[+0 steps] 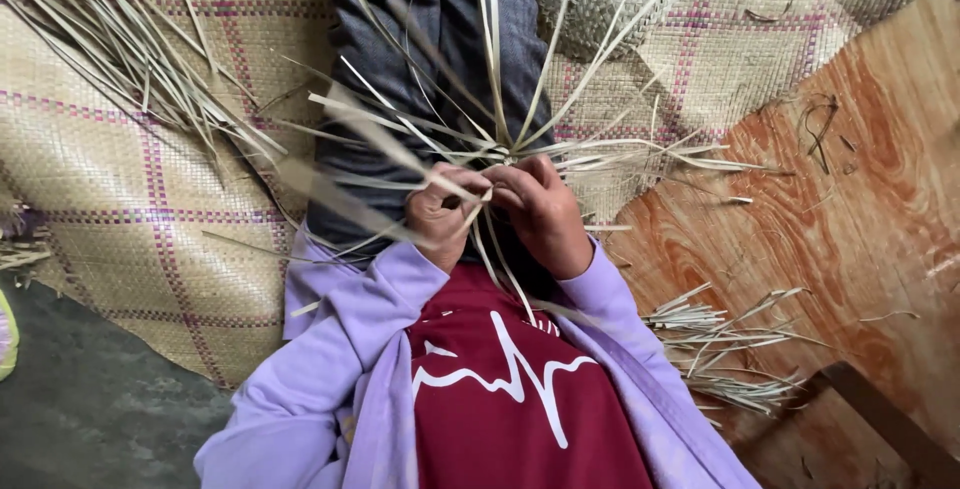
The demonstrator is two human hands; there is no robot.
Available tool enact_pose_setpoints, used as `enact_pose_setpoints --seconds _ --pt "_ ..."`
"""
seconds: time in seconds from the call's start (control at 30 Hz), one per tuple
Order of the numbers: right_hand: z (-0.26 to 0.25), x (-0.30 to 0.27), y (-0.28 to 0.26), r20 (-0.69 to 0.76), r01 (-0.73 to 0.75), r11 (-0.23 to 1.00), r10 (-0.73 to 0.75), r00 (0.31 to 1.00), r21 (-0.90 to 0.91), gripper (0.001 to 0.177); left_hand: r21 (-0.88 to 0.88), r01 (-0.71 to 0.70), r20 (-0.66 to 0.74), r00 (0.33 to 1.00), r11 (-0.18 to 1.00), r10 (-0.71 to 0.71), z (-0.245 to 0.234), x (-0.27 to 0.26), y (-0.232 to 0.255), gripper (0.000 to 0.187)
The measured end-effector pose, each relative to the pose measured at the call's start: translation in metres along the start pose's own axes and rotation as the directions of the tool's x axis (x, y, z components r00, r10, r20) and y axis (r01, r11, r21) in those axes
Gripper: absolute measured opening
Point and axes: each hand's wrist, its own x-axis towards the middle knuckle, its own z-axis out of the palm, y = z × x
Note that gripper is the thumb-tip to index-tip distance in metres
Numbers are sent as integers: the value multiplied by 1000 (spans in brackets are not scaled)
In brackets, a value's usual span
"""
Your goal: Interlocking and weaving long strips of dried plant material to create a woven product.
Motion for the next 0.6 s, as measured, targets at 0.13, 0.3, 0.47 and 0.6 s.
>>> enact_pose_setpoints --seconds 0.13,0.3,0.47,0.6 --pt "-6 1 14 2 26 1000 -26 1000 -3 20 -14 134 5 991 991 -134 4 7 2 11" --pt "1 -8 30 -24 57 984 -53 998 169 12 79 355 56 931 931 -360 -13 26 26 22" --pt "10 -12 26 -87 43 979 -25 996 201 28 -115 602 114 798 790 -592 -5 25 -24 32" --pt "10 -12 34 -137 19 991 0 991 132 32 -157 431 145 900 889 -411 -17 15 -24 22"
